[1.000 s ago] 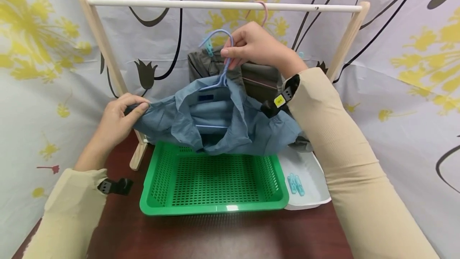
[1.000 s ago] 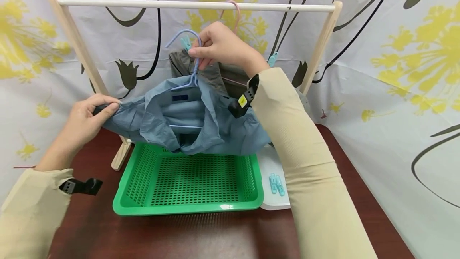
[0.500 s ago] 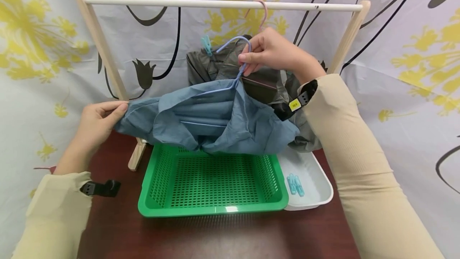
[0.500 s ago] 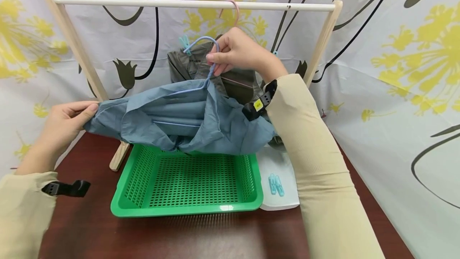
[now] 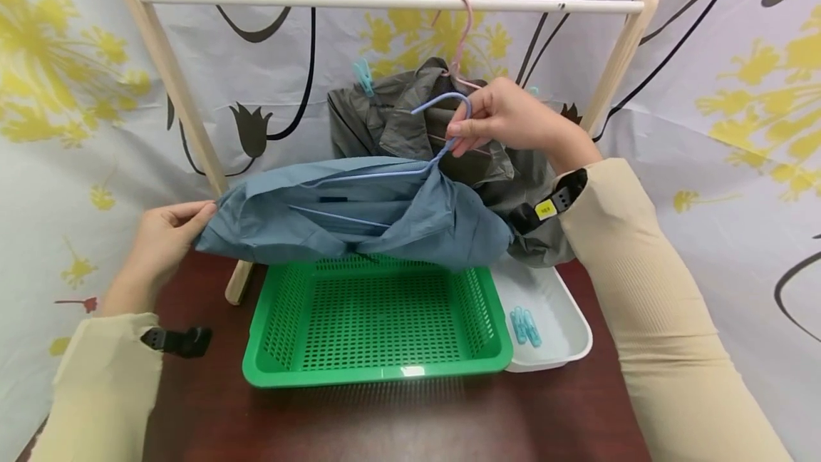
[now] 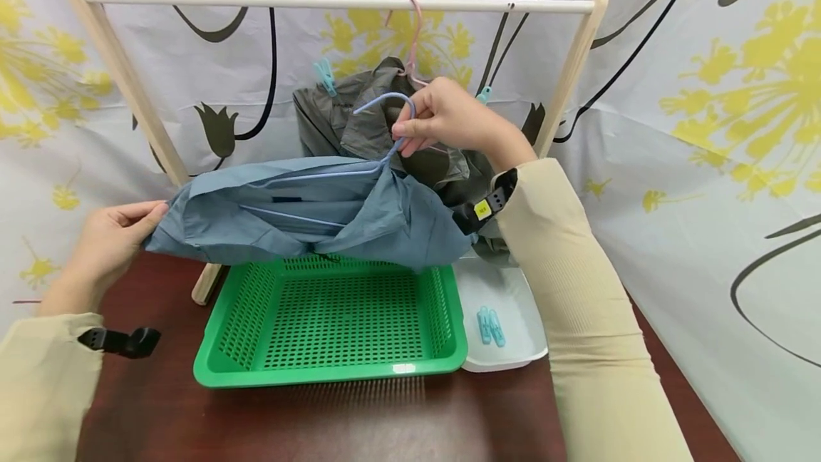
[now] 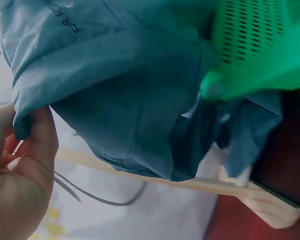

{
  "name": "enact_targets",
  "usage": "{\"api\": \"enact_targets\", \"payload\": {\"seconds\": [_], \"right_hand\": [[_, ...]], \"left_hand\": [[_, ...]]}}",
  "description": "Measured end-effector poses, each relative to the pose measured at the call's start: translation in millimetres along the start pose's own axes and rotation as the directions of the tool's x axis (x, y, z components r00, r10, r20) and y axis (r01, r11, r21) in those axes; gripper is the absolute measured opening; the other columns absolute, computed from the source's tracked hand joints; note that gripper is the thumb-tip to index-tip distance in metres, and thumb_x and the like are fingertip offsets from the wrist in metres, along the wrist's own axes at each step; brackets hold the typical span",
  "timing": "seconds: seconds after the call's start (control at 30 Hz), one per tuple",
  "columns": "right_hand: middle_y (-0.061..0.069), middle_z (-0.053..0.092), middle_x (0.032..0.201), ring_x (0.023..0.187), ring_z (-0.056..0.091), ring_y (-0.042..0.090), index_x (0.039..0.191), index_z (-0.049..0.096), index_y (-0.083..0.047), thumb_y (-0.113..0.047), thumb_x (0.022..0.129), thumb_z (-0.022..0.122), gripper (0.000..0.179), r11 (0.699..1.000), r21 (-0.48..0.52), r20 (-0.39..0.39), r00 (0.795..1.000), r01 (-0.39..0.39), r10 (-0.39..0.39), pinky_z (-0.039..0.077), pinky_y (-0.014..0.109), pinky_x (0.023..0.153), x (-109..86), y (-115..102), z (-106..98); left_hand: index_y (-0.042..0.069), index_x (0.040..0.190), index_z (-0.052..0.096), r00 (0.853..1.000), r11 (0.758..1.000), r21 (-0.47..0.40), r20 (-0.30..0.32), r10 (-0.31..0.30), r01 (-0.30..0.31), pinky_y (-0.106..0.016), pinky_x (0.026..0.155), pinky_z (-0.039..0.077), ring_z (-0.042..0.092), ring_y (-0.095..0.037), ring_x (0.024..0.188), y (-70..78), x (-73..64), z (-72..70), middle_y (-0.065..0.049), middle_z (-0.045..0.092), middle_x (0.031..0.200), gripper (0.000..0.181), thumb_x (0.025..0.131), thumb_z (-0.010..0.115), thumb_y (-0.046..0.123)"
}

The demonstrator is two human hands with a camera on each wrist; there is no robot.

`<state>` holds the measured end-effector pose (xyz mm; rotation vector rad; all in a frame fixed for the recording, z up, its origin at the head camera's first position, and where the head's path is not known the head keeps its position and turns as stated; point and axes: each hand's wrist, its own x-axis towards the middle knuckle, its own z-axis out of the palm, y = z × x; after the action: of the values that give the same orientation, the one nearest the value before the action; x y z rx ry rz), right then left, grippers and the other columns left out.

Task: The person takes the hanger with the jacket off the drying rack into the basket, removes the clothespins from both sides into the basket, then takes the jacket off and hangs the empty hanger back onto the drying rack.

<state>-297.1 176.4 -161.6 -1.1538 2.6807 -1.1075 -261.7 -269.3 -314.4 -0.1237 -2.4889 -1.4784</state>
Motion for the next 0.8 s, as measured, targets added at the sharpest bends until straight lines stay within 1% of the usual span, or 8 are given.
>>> {"api": "enact_targets", "payload": {"seconds": [0.13, 0.2, 0.27, 0.33, 0.43, 0.53, 0.63, 0.8], "right_hand": [[0.014, 0.068, 0.078, 0.071, 0.067, 0.019, 0.091, 0.067, 0.009, -0.006, 0.09, 0.058, 0.018, 0.999, 0.033, 0.003, 1.0, 0.023, -0.023, 0.052, 0.029, 0.065, -6.9, 8, 0], [0.014, 0.068, 0.078, 0.071, 0.067, 0.02, 0.09, 0.066, 0.011, -0.005, 0.09, 0.058, 0.018, 0.998, 0.064, -0.009, 1.0, 0.029, -0.029, 0.052, 0.03, 0.065, -11.7, 12, -2], [0.014, 0.068, 0.078, 0.07, 0.067, 0.021, 0.09, 0.065, 0.013, -0.004, 0.09, 0.058, 0.019, 0.995, 0.092, -0.026, 0.999, 0.035, -0.032, 0.052, 0.032, 0.065, -16.2, 15, -4], [0.014, 0.068, 0.077, 0.07, 0.067, 0.021, 0.089, 0.064, 0.015, -0.004, 0.09, 0.058, 0.02, 0.991, 0.128, -0.049, 0.998, 0.031, -0.025, 0.052, 0.033, 0.065, -19.9, 18, -5], [0.014, 0.068, 0.077, 0.07, 0.067, 0.022, 0.09, 0.064, 0.016, -0.006, 0.089, 0.059, 0.022, 0.987, 0.162, -0.065, 0.998, 0.017, -0.006, 0.052, 0.034, 0.064, -21.9, 22, -3], [0.014, 0.068, 0.077, 0.07, 0.067, 0.022, 0.091, 0.065, 0.014, -0.007, 0.089, 0.06, 0.021, 0.984, 0.177, -0.074, 0.997, 0.01, 0.003, 0.052, 0.033, 0.064, -18.9, 23, 1], [0.014, 0.068, 0.076, 0.069, 0.067, 0.021, 0.091, 0.067, 0.011, -0.008, 0.088, 0.061, 0.02, 0.983, 0.185, -0.071, 0.997, -0.004, 0.017, 0.052, 0.032, 0.064, -10.7, 20, 8], [0.014, 0.068, 0.074, 0.068, 0.067, 0.021, 0.092, 0.066, 0.012, -0.008, 0.087, 0.063, 0.02, 0.979, 0.203, -0.061, 0.998, -0.022, 0.035, 0.052, 0.034, 0.066, 9.7, 7, 21]], "left_hand": [[-0.001, 0.119, 0.06, 0.999, 0.999, 0.028, 0.024, -0.022, 0.022, -0.009, 0.067, 0.042, 0.046, 0.008, 0.088, -17.3, 0.1, 5.4, 0.031, 0.053, 0.084, 0.05, 0.09, 0.056, 0.04], [-0.008, 0.119, 0.057, 0.999, 0.997, 0.075, 0.035, -0.031, 0.029, -0.01, 0.069, 0.041, 0.044, 0.009, 0.087, -25.5, -1.3, 8.7, 0.03, 0.053, 0.085, 0.055, 0.091, 0.055, 0.039], [-0.009, 0.118, 0.057, 0.997, 0.992, 0.12, 0.056, -0.044, 0.037, -0.015, 0.073, 0.041, 0.043, 0.008, 0.088, -32.2, -3.4, 11.4, 0.019, 0.058, 0.092, 0.055, 0.092, 0.053, 0.039], [-0.009, 0.118, 0.058, 0.995, 0.985, 0.168, 0.079, -0.053, 0.04, -0.024, 0.076, 0.042, 0.044, 0.005, 0.088, -36.5, -5.4, 14.2, 0.002, 0.062, 0.102, 0.054, 0.093, 0.051, 0.039], [-0.008, 0.12, 0.056, 0.99, 0.98, 0.193, 0.125, -0.066, 0.041, -0.038, 0.082, 0.041, 0.044, 0.001, 0.089, -38.1, -7.3, 18.2, -0.022, 0.053, 0.118, 0.057, 0.094, 0.047, 0.042], [-0.009, 0.121, 0.055, 0.987, 0.983, 0.179, 0.143, -0.073, 0.046, -0.047, 0.085, 0.039, 0.043, 0.002, 0.09, -37.8, -7.7, 21.5, -0.027, 0.049, 0.122, 0.059, 0.094, 0.046, 0.043], [-0.01, 0.121, 0.055, 0.985, 0.986, 0.162, 0.157, -0.073, 0.047, -0.047, 0.086, 0.039, 0.042, 0.002, 0.091, -36.7, -7.6, 25.0, -0.026, 0.049, 0.122, 0.058, 0.094, 0.047, 0.041], [-0.009, 0.12, 0.056, 0.984, 0.989, 0.149, 0.171, -0.044, 0.019, -0.027, 0.079, 0.041, 0.042, 0.002, 0.093, -33.4, -5.7, 33.4, -0.025, 0.05, 0.122, 0.054, 0.094, 0.049, 0.038]]}}
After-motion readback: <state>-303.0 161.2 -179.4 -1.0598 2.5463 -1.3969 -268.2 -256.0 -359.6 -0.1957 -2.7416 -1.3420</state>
